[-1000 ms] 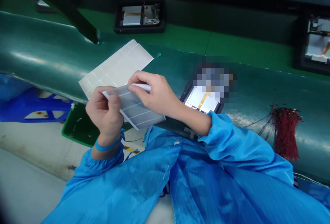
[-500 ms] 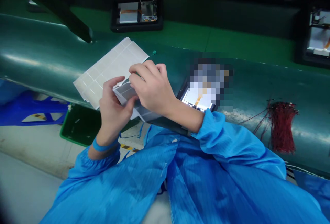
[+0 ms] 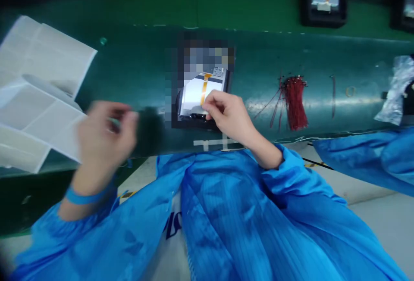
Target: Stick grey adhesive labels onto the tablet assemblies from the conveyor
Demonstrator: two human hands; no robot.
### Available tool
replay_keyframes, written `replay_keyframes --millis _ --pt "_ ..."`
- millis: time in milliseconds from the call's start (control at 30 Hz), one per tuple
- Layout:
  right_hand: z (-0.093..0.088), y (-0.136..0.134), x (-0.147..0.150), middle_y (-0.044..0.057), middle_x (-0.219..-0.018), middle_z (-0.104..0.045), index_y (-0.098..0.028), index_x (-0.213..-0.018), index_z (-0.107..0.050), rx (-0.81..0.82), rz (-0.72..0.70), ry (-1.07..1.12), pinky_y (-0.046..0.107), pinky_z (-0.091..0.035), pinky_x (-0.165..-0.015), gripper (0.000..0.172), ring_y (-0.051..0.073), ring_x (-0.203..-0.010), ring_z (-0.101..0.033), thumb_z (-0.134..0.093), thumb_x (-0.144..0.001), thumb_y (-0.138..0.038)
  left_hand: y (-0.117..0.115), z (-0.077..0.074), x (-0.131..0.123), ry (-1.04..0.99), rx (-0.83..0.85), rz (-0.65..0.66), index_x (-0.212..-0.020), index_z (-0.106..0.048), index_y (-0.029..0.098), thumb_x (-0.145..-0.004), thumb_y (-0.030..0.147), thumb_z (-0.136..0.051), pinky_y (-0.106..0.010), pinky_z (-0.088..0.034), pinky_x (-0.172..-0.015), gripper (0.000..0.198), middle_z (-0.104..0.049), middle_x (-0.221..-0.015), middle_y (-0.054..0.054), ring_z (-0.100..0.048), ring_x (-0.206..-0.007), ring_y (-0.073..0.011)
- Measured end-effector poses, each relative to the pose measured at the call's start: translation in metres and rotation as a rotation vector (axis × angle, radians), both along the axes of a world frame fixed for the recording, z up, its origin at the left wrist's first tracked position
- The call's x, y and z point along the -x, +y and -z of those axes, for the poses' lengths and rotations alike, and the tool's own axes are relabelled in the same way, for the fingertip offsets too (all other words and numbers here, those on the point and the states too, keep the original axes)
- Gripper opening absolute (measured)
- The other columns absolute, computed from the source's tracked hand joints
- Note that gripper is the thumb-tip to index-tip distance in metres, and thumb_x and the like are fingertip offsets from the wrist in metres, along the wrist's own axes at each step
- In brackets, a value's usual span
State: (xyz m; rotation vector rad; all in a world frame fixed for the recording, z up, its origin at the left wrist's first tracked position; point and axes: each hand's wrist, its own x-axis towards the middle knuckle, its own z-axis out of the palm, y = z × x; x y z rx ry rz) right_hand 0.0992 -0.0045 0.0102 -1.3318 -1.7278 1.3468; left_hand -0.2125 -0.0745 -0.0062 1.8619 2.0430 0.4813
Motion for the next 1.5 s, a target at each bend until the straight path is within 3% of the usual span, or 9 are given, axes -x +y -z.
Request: replay_keyframes --millis 100,200,433,600,733,1100,1333,1433,1500 --pt "0.021 -0.013 -0.011 -0.002 -0.065 -0.066 -0.02 -0.085 -0.063 0.16 0.025 -0.02 0.025 -0.043 -0.06 0.022 0.01 -0.058 -0.058 -0.065 -0.097 -0.037 0.006 0.017 -0.073 0.113 0.076 0.159 -0.091 -0.066 0.019 -0.102 0.045 -0.05 -0.034 -0.03 -0.06 0.033 -0.067 -0.078 -0.008 -0.063 -0.069 -0.0236" --pt "0.029 -0.018 -0.015 -0.002 -0.063 -0.067 -0.019 -0.083 -0.063 0.207 0.001 -0.08 0.024 -0.042 -0.06 0.019 0.01 -0.058 -0.059 -0.064 -0.095 -0.034 0.003 0.034 -0.099 0.073 -0.025 0.207 -0.074 -0.058 0.019 -0.098 0.036 -0.054 -0.033 -0.022 -0.056 0.029 -0.059 -0.063 -0.005 -0.055 -0.057 -0.0204" --pt "0.022 -0.011 -0.016 -0.002 -0.062 -0.065 -0.019 -0.081 -0.061 0.222 -0.036 -0.166 0.026 -0.042 -0.063 0.013 0.013 -0.059 -0.062 -0.06 -0.092 -0.027 0.002 0.035 -0.094 -0.123 -0.371 0.248 -0.094 -0.067 0.02 -0.093 0.027 -0.064 -0.036 -0.044 -0.074 0.008 -0.068 -0.09 -0.01 -0.061 -0.084 -0.0239" --pt "0.019 -0.006 -0.012 -0.002 -0.064 -0.063 -0.02 -0.078 -0.06 0.074 -0.066 -0.301 0.028 -0.039 -0.067 0.013 0.013 -0.061 -0.054 -0.061 -0.092 -0.02 0.002 0.04 -0.104 -0.121 -0.506 0.455 -0.125 -0.073 0.022 -0.091 0.02 -0.066 -0.044 -0.05 -0.091 0.034 -0.069 -0.116 -0.014 -0.06 -0.105 -0.0292" --pt "0.019 -0.005 -0.01 -0.004 -0.063 -0.057 -0.019 -0.076 -0.059 0.018 -0.095 -0.361 0.027 -0.035 -0.067 0.015 0.011 -0.061 -0.048 -0.06 -0.09 -0.014 0.0 0.045 -0.108 -0.07 -0.471 0.527 -0.14 -0.07 0.027 -0.092 0.02 -0.068 -0.053 -0.046 -0.103 0.049 -0.062 -0.142 -0.016 -0.054 -0.125 -0.0357" --pt "0.013 -0.002 -0.005 -0.003 -0.066 -0.059 -0.019 -0.076 -0.057 0.004 -0.136 -0.499 0.027 -0.032 -0.068 0.015 0.012 -0.061 -0.047 -0.061 -0.09 -0.014 0.006 0.05 -0.111 -0.078 -0.325 0.52 -0.138 -0.073 0.026 -0.097 0.026 -0.064 -0.061 -0.04 -0.108 0.042 -0.058 -0.15 -0.017 -0.05 -0.132 -0.0403" --pt "0.014 -0.006 -0.011 0.003 -0.069 -0.063 -0.017 -0.094 -0.067 -0.115 -0.139 -0.844 0.031 -0.024 -0.065 0.009 0.018 -0.062 -0.05 -0.063 -0.096 -0.025 0.002 0.054 -0.108 -0.087 -0.33 0.45 -0.131 -0.076 0.027 -0.096 0.032 -0.065 -0.06 -0.041 -0.108 0.037 -0.06 -0.15 -0.015 -0.052 -0.129 -0.0385" --pt "0.016 -0.013 -0.028 0.007 -0.082 -0.068 -0.017 -0.101 -0.071 -0.275 -0.114 -0.888 0.032 -0.028 -0.066 0.013 0.021 -0.072 -0.055 -0.063 -0.099 -0.026 0.001 0.055 -0.101 -0.068 -0.361 0.422 -0.129 -0.077 0.028 -0.094 0.033 -0.068 -0.06 -0.042 -0.107 0.037 -0.057 -0.154 -0.015 -0.051 -0.13 -0.04" --pt "0.022 -0.019 -0.042 0.009 -0.096 -0.07 -0.018 -0.111 -0.074 -0.496 -0.213 -0.804 0.032 -0.036 -0.071 0.021 0.023 -0.086 -0.059 -0.055 -0.105 -0.025 0.0 0.056 -0.098 -0.06 -0.393 0.439 -0.131 -0.075 0.024 -0.093 0.033 -0.07 -0.059 -0.044 -0.106 0.04 -0.055 -0.156 -0.018 -0.051 -0.132 -0.0412"
